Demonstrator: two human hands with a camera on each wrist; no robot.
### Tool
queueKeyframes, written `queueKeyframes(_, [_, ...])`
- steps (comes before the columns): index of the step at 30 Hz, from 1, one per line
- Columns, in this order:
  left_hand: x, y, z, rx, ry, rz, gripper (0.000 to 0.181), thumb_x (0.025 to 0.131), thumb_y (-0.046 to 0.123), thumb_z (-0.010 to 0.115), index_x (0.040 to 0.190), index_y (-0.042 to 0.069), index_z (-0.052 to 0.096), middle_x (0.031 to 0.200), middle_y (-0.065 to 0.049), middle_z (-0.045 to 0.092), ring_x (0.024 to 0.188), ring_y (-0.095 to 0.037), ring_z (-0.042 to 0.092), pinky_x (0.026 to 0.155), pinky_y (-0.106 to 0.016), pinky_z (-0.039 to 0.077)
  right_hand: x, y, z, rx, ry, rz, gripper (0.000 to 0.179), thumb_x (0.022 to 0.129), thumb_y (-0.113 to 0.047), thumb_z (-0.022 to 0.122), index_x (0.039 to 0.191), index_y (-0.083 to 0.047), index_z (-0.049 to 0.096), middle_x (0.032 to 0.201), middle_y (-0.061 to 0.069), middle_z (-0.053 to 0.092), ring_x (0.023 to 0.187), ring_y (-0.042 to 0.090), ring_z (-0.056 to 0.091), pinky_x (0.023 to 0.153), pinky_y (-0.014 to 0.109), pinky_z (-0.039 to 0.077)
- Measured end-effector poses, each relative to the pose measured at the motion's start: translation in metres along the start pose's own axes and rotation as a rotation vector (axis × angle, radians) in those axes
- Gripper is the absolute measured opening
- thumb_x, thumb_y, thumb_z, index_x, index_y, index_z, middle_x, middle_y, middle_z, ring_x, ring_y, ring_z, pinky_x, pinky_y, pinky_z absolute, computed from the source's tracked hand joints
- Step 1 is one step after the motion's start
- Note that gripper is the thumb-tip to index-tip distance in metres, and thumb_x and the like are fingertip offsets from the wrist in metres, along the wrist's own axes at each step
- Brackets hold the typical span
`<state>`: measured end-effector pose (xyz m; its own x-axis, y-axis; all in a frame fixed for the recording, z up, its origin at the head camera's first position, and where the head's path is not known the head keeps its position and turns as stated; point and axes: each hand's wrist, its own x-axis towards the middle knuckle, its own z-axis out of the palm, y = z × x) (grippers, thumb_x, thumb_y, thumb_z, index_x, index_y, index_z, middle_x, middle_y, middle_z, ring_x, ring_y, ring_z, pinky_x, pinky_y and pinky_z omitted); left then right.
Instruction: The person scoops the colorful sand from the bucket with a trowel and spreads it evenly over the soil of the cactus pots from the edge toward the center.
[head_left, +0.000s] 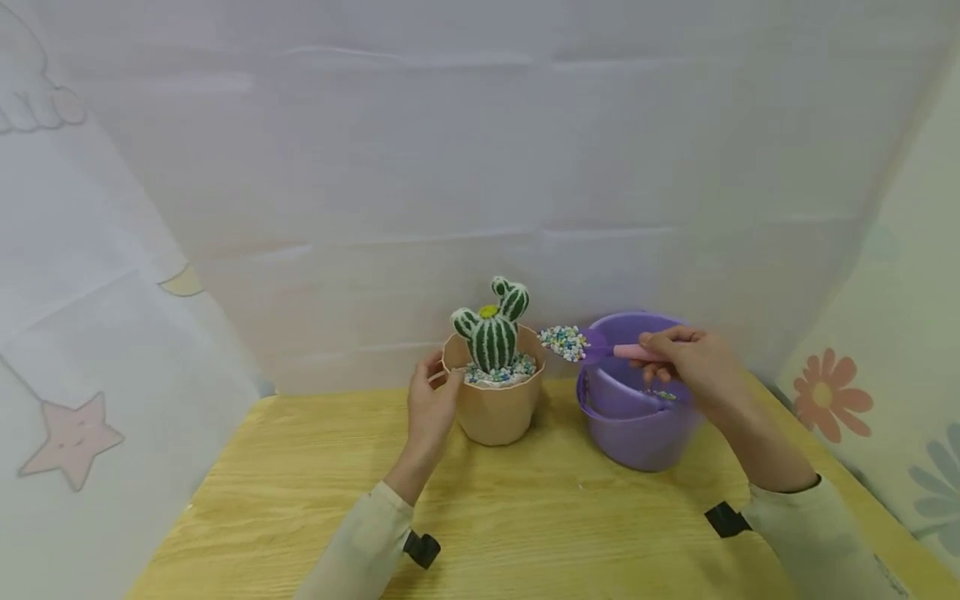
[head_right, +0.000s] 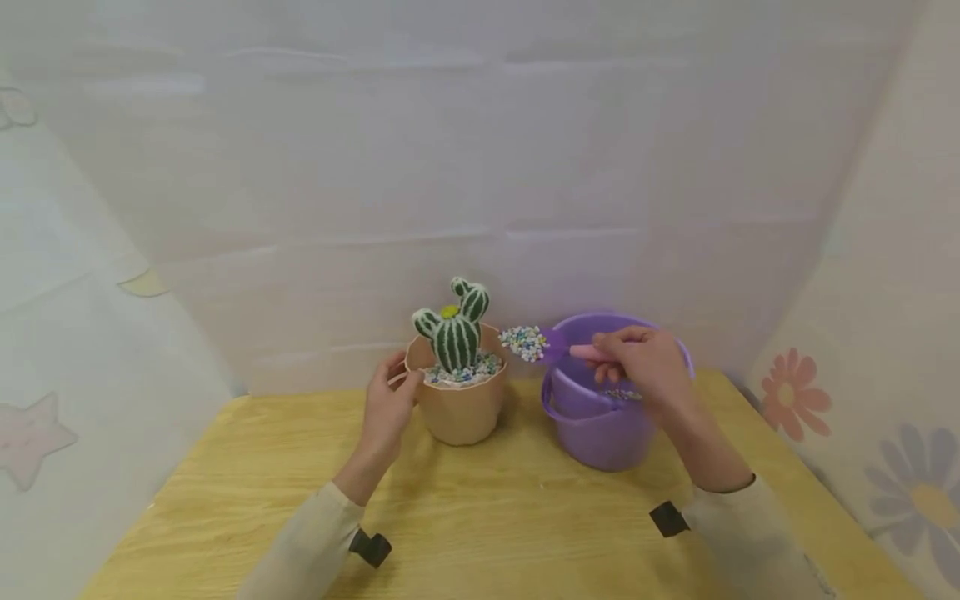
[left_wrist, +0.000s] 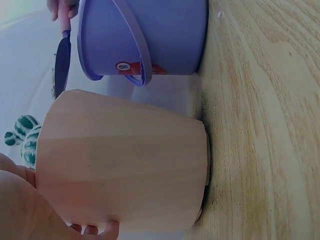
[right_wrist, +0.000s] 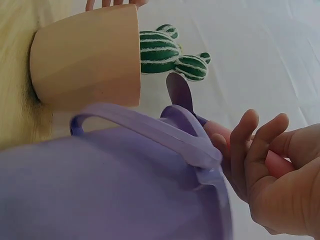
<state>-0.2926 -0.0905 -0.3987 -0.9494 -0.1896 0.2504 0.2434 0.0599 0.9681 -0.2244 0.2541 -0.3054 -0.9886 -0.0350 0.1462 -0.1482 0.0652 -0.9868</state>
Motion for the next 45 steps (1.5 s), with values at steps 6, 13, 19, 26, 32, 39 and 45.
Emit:
queueKeyframes(6, [0.003, 0.004, 0.001, -0.015, -0.015, -0.004, 0.052, 0.096, 0.014, 0.063, 0.146, 0.004, 0.05, 0.141, -0.018, 0.051, 0.121, -0.031, 0.05, 0.097, -0.043, 0.049, 0.01, -0.018, -0.006, -0.107, -0.052, 0.022, 0.044, 0.101, -0.028, 0.068, 0.11, 0.014, 0.059, 0.106, 0.015, 0.074, 0.063, 0.017, 0.063, 0.061, 0.025, 0.051])
queueKeyframes(13, [0.004, 0.007, 0.0, -0.01, -0.022, -0.006, 0.052, 0.095, 0.013, 0.063, 0.144, 0.003, 0.05, 0.138, -0.018, 0.052, 0.119, -0.032, 0.051, 0.095, -0.043, 0.05, 0.025, -0.026, -0.002, -0.061, -0.091, 0.124, 0.035, 0.103, -0.016, 0.064, 0.12, 0.015, 0.058, 0.11, 0.019, 0.072, 0.068, 0.014, 0.066, 0.065, 0.022, 0.055])
queueKeyframes(19, [0.002, 0.004, 0.002, -0.002, -0.026, -0.005, 0.049, 0.094, 0.01, 0.063, 0.141, 0.001, 0.052, 0.136, -0.019, 0.053, 0.117, -0.031, 0.053, 0.093, -0.042, 0.051, 0.04, -0.016, 0.001, 0.043, -0.103, 0.233, 0.034, 0.104, -0.008, 0.06, 0.126, 0.017, 0.055, 0.114, 0.022, 0.07, 0.071, 0.013, 0.069, 0.061, 0.017, 0.054])
queueKeyframes(26, [0.0, 0.004, 0.005, -0.004, -0.026, 0.012, 0.05, 0.095, 0.012, 0.062, 0.142, 0.001, 0.051, 0.137, -0.018, 0.052, 0.117, -0.033, 0.052, 0.092, -0.041, 0.052, 0.055, -0.013, 0.002, 0.014, -0.086, 0.261, 0.039, 0.102, -0.007, 0.064, 0.129, 0.019, 0.054, 0.1, 0.019, 0.074, 0.067, 0.01, 0.067, 0.059, 0.016, 0.053])
queueKeyframes(32, [-0.001, 0.003, 0.005, 0.0, -0.014, 0.014, 0.051, 0.097, 0.015, 0.062, 0.144, 0.002, 0.049, 0.137, -0.016, 0.05, 0.117, -0.031, 0.051, 0.093, -0.043, 0.051, 0.074, -0.015, 0.006, 0.029, -0.094, 0.268, 0.038, 0.1, -0.004, 0.065, 0.129, 0.018, 0.053, 0.105, 0.02, 0.073, 0.066, 0.009, 0.066, 0.061, 0.016, 0.054])
queueKeyframes(39, [-0.001, -0.002, 0.004, -0.002, 0.007, -0.004, 0.052, 0.096, 0.017, 0.063, 0.144, 0.003, 0.049, 0.135, -0.013, 0.051, 0.116, -0.028, 0.052, 0.093, -0.04, 0.051, 0.09, -0.015, 0.012, 0.018, -0.131, 0.241, 0.032, 0.1, -0.002, 0.063, 0.122, 0.018, 0.053, 0.111, 0.024, 0.07, 0.071, 0.012, 0.068, 0.064, 0.018, 0.055])
queueKeyframes(45, [-0.001, -0.004, 0.002, -0.022, 0.005, 0.004, 0.053, 0.096, 0.016, 0.062, 0.145, 0.002, 0.047, 0.14, -0.02, 0.048, 0.118, -0.033, 0.05, 0.094, -0.043, 0.051, 0.1, -0.016, 0.015, -0.032, -0.156, 0.203, 0.031, 0.1, -0.004, 0.064, 0.122, 0.017, 0.054, 0.112, 0.023, 0.069, 0.075, 0.014, 0.069, 0.064, 0.018, 0.055])
